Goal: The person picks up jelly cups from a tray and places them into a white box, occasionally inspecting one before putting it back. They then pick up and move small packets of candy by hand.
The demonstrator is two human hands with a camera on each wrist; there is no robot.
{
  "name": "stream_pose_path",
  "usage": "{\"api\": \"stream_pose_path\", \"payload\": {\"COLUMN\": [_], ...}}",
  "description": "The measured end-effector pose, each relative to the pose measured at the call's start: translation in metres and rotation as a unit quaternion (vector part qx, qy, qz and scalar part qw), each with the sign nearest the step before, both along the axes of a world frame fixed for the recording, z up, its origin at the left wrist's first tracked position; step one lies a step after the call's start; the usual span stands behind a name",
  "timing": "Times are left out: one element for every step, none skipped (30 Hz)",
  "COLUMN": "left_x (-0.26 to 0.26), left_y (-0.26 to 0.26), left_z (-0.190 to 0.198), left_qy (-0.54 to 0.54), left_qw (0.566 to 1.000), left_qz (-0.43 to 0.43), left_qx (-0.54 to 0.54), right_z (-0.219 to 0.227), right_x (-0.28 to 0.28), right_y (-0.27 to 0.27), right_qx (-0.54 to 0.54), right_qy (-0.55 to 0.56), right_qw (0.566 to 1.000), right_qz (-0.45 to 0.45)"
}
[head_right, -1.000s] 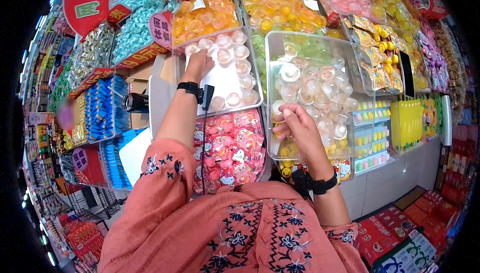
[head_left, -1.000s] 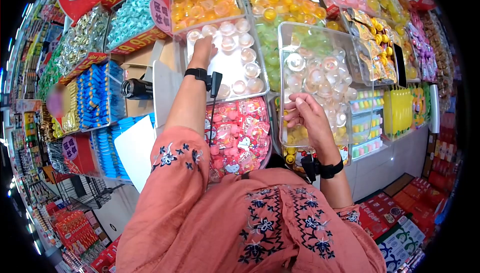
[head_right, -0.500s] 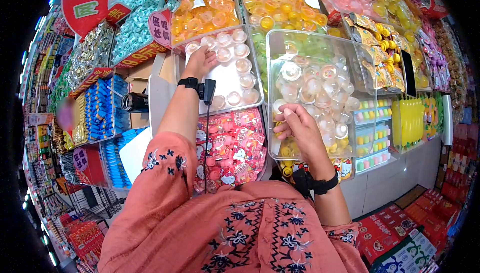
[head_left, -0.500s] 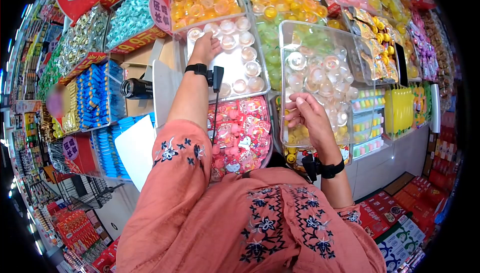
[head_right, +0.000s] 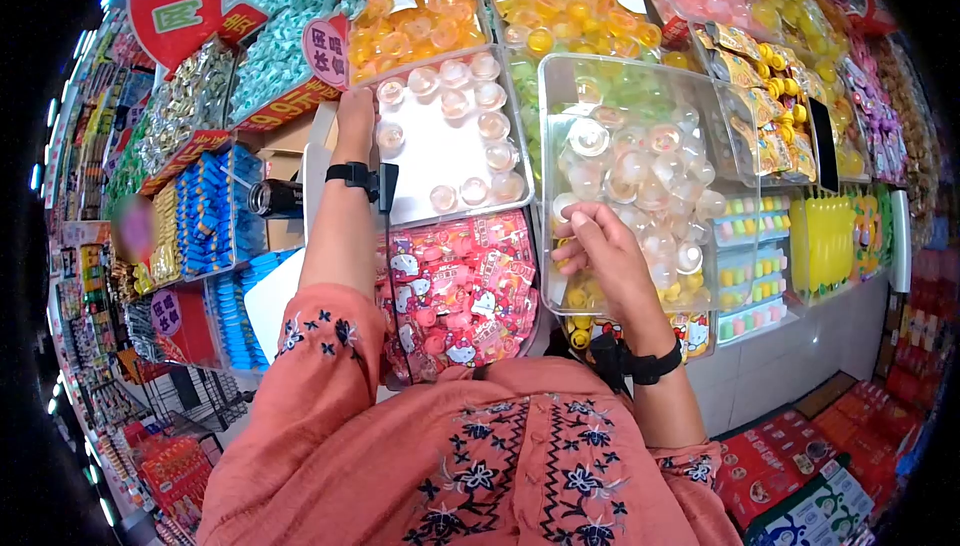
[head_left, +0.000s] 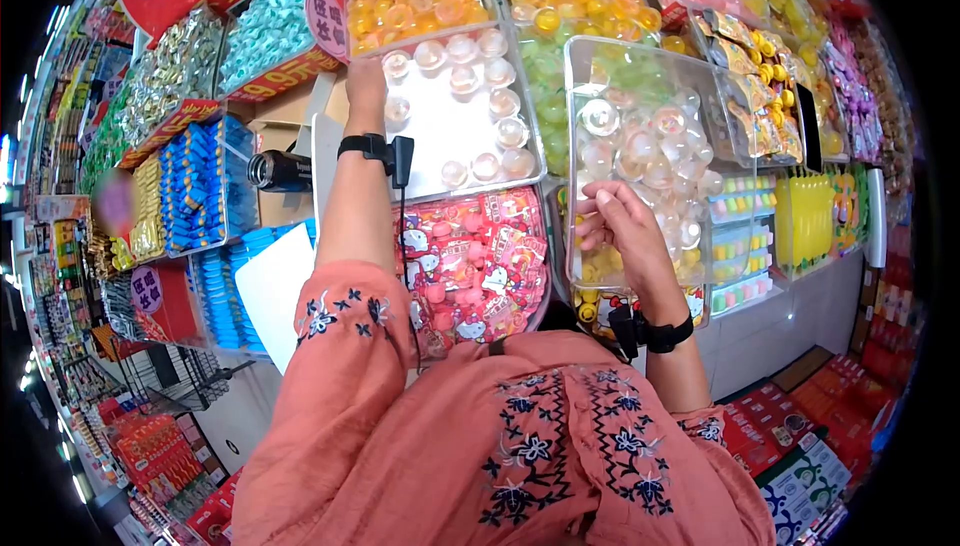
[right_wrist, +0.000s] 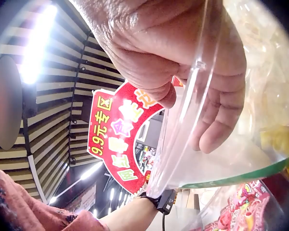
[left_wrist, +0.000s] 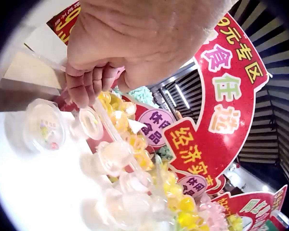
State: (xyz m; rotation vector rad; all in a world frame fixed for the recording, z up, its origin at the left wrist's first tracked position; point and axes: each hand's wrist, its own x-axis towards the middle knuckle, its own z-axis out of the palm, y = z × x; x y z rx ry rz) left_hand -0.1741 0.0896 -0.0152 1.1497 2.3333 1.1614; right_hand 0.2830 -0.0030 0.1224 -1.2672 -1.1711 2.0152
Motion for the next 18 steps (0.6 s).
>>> {"api": "stream_pose_path", "payload": {"left_x": [-0.014, -0.027, -0.035, -0.042, -0.051, -0.057, -0.058, -0.059, -0.060, -0.068, -0.076, -0.085, -0.094, -0.096, -0.098, -0.095, -0.088, -0.082], "left_y": [0.006, 0.012, 0.017, 0.021, 0.026, 0.029, 0.028, 0.026, 0.024, 0.025, 0.028, 0.032, 0.040, 0.042, 0.044, 0.043, 0.043, 0.042], "left_z": [-0.022, -0.043, -0.064, -0.082, -0.099, -0.110, -0.108, -0.106, -0.104, -0.107, -0.117, -0.126, -0.147, -0.151, -0.156, -0.152, -0.146, -0.140], "left_qy": [0.082, 0.167, 0.186, 0.191, 0.132, 0.090, 0.048, 0.020, -0.007, -0.009, -0.019, -0.028, -0.046, -0.034, -0.023, 0.018, 0.014, 0.010], "left_qw": [0.996, 0.985, 0.981, 0.980, 0.991, 0.996, 0.999, 1.000, 1.000, 0.999, 0.998, 0.998, 0.997, 0.997, 0.997, 0.994, 0.995, 0.995], "left_qz": [-0.008, -0.008, 0.003, 0.010, 0.020, 0.025, 0.023, 0.006, -0.010, -0.040, -0.051, -0.062, -0.053, -0.061, -0.069, -0.093, -0.084, -0.076], "left_qx": [0.025, 0.048, 0.050, 0.048, 0.021, 0.003, -0.013, -0.013, -0.013, -0.011, -0.013, -0.014, -0.017, -0.024, -0.031, -0.044, -0.055, -0.067], "right_z": [0.000, 0.000, 0.000, -0.001, -0.002, -0.002, -0.003, -0.002, -0.001, 0.000, 0.000, 0.000, 0.000, 0.000, 0.000, 0.000, 0.000, 0.000], "right_x": [-0.001, -0.001, -0.001, 0.000, 0.000, 0.000, 0.000, 0.000, 0.000, -0.001, -0.001, -0.001, -0.002, -0.002, -0.002, -0.002, -0.001, -0.001], "right_y": [0.001, 0.001, 0.001, 0.000, 0.001, 0.001, 0.001, 0.001, 0.001, 0.000, 0.000, 0.000, 0.000, 0.000, 0.001, 0.001, 0.001, 0.000], "right_qx": [-0.002, -0.002, -0.003, -0.004, -0.003, -0.002, -0.001, -0.002, -0.002, -0.003, -0.003, -0.003, -0.002, -0.003, -0.004, -0.004, -0.003, -0.003], "right_qy": [0.001, 0.000, -0.003, -0.005, -0.003, -0.002, 0.000, 0.001, 0.001, 0.002, 0.001, 0.001, 0.001, -0.001, -0.003, -0.006, -0.006, -0.005], "right_qw": [1.000, 1.000, 1.000, 1.000, 1.000, 1.000, 1.000, 1.000, 1.000, 1.000, 1.000, 1.000, 1.000, 1.000, 1.000, 1.000, 1.000, 1.000], "right_qz": [0.000, -0.001, -0.003, -0.005, -0.004, -0.004, -0.004, -0.004, -0.005, -0.005, -0.005, -0.004, -0.003, -0.002, 0.000, 0.001, 0.002, 0.003]}}
